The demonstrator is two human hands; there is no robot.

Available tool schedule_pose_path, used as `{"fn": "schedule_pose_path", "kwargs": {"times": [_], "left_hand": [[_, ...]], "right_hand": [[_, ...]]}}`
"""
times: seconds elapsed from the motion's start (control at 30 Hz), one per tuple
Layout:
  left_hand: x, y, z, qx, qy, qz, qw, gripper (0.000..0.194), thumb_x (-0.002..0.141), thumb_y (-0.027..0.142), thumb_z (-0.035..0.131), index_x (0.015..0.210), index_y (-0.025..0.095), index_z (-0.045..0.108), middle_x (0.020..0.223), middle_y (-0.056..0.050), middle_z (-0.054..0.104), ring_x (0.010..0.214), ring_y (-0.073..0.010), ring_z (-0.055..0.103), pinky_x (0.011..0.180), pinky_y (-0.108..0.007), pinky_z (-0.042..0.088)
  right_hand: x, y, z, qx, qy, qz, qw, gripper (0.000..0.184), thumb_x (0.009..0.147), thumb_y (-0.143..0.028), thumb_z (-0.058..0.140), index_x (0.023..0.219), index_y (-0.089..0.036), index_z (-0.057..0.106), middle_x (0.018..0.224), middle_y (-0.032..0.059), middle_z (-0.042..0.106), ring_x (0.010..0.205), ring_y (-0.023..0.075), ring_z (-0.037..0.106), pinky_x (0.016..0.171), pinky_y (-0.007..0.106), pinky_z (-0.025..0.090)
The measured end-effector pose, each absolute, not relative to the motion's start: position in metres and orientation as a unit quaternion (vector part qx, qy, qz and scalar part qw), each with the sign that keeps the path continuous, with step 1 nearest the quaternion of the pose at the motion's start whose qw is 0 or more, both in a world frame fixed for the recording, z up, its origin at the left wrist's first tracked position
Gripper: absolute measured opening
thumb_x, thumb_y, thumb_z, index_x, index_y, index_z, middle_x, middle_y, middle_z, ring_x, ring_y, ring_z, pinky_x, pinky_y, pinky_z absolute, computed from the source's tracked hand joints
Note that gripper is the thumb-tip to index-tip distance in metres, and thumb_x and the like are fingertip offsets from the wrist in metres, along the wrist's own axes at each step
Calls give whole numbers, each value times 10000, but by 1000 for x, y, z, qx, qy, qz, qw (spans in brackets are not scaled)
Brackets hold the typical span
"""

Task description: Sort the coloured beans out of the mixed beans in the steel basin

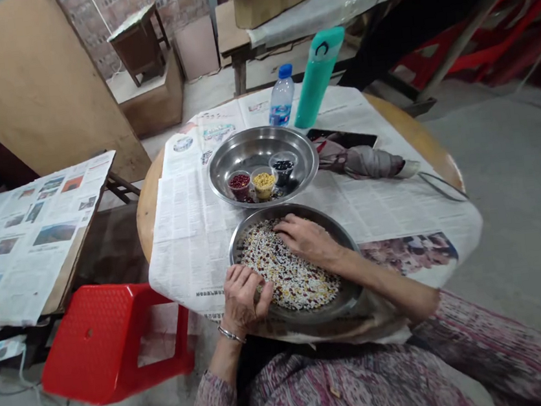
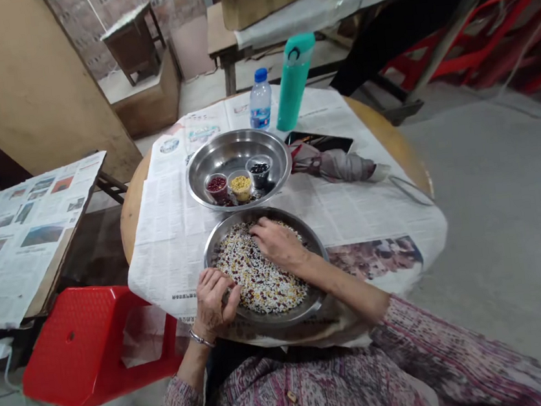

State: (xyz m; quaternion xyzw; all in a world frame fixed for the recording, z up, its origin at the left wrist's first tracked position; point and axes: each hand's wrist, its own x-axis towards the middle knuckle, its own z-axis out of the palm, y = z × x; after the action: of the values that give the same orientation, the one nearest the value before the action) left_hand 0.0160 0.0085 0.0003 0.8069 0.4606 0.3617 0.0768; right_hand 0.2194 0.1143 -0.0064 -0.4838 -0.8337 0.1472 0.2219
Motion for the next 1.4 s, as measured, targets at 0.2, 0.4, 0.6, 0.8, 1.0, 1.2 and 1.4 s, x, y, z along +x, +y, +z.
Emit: {"fn": "schedule_pose_path", "kwargs": {"times": [0.2,0.4,0.6,0.8,1.0,1.2,1.4], "left_hand": [[16,8,1,804,467,360,75,173,925,252,528,767,184,551,726,-29,592,767,-181,538,808,-363,436],[16,8,-1,799,465,374,70,94,891,210,575,802,184,558,753,-28,608,790,-182,557,827,-371,461],[21,4,4,777,476,408,50,79,893,125,552,856,188,583,847,-45,613,837,-175,569,799,-331,508],[31,-2,13,825,476,285,111,199,952,78,440,895,187,598,868,-41,630,831,-162,580,756,-280,528],[42,20,34,812,493,288,120,136,967,138,483,941,193,605,876,-34,646,840,-168,588,775,-297,520],[34,119,76,757,544,362,28,127,967,183,523,938,200,646,888,-37,664,860,-166,601,790,-295,505],[26,210,92,764,619,176,-42,107,905,210,629,966,244,711,947,-35,702,969,-207,598,882,-345,473]], "right_hand": [[246,63,-7,-424,-854,174,246,194,931,-177,483,1034,-199,646,939,63,626,857,187,631,812,331,544],[211,33,-5,-335,-885,204,252,285,860,-20,484,1010,-208,638,917,45,619,859,179,615,737,298,554],[223,50,2,-371,-857,156,323,264,905,-50,439,1012,-202,627,922,55,637,854,184,628,755,320,553],[252,25,-13,-389,-841,92,365,300,917,-72,445,1094,-234,626,976,33,693,910,169,659,815,299,541],[259,12,-22,-396,-804,32,442,198,915,-144,518,1032,-228,654,909,22,725,865,169,674,849,322,515],[263,14,-38,-382,-787,-6,485,203,867,-119,570,1028,-208,657,882,22,729,863,175,667,964,386,451],[264,14,-37,-398,-786,5,474,224,867,-125,555,1044,-226,647,894,15,731,868,187,662,972,415,434]]}}
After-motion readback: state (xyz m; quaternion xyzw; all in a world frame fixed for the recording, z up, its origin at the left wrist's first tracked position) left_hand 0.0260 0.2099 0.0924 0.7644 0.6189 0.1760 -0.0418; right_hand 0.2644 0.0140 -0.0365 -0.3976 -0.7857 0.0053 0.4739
